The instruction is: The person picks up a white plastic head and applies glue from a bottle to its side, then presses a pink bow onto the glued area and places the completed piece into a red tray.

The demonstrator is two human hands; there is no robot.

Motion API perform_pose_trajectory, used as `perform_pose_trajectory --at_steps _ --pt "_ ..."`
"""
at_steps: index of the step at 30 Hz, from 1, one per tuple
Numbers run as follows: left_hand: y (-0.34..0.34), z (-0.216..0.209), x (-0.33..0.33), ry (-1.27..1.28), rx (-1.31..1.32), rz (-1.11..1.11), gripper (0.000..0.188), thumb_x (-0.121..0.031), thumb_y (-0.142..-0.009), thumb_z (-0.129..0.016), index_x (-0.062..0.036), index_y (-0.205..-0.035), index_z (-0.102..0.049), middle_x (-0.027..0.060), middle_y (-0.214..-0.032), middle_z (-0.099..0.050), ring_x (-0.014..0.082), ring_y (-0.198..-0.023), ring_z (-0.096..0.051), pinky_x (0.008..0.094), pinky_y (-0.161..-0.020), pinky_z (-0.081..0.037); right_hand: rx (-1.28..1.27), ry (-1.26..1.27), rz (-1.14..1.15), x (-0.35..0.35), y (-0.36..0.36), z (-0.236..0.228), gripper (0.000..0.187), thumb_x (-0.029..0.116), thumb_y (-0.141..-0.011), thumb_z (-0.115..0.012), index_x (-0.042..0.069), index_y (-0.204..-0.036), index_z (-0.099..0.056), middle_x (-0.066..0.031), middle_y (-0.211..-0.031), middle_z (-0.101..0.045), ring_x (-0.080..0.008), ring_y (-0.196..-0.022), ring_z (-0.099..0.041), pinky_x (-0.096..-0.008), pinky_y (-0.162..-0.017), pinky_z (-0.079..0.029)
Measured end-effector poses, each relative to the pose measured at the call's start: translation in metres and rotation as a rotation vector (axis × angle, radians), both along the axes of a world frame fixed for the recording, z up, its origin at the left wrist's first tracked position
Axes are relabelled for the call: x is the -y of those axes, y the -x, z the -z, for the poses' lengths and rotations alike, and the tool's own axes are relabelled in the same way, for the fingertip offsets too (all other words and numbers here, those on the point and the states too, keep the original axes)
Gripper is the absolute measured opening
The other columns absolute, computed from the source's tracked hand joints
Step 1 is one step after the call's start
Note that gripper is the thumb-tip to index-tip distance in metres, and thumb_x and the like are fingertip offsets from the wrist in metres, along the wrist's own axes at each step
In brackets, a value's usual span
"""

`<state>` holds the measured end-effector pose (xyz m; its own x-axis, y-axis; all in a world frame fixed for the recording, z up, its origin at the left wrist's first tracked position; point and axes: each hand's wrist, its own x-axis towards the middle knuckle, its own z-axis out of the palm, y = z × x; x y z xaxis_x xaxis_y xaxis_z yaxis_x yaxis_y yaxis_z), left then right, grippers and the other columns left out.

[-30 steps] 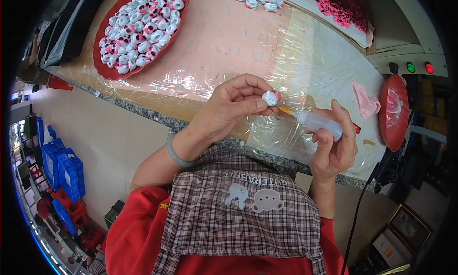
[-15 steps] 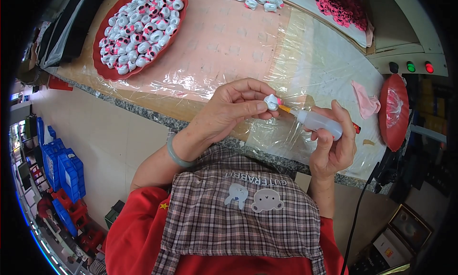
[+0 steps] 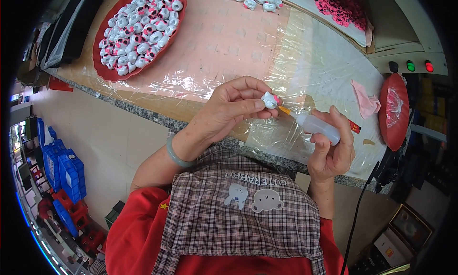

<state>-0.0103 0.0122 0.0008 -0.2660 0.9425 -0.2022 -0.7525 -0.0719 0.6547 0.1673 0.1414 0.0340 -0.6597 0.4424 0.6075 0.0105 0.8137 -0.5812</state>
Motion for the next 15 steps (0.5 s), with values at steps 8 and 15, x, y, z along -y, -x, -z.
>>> perform_pose_trajectory --at_steps 8,15 --pt "0.0025 0.0064 0.0012 -0.011 0.032 0.017 0.024 -0.003 -0.09 -0.057 0.0011 -0.113 -0.055 0.0162 -0.108 -0.064 0.0245 -0.096 -0.066 0.03 -0.084 -0.057 -0.048 0.076 -0.011 -0.0029 -0.0028 0.0042 0.045 0.029 -0.097 -0.052 -0.004 -0.127 -0.046 -0.0194 -0.093 -0.065 -0.014 -0.062 -0.058 -0.022 -0.052 -0.045" --pt "0.0027 0.0068 0.0015 -0.005 0.061 0.022 0.024 -0.004 -0.09 -0.058 0.0008 -0.113 -0.056 0.0189 -0.11 -0.063 0.0252 -0.096 -0.066 0.0305 -0.084 -0.057 -0.031 0.078 -0.03 -0.0027 -0.0029 0.0047 0.045 0.027 -0.097 -0.053 -0.004 -0.127 -0.046 -0.0198 -0.093 -0.065 -0.0147 -0.063 -0.059 -0.0221 -0.052 -0.045"
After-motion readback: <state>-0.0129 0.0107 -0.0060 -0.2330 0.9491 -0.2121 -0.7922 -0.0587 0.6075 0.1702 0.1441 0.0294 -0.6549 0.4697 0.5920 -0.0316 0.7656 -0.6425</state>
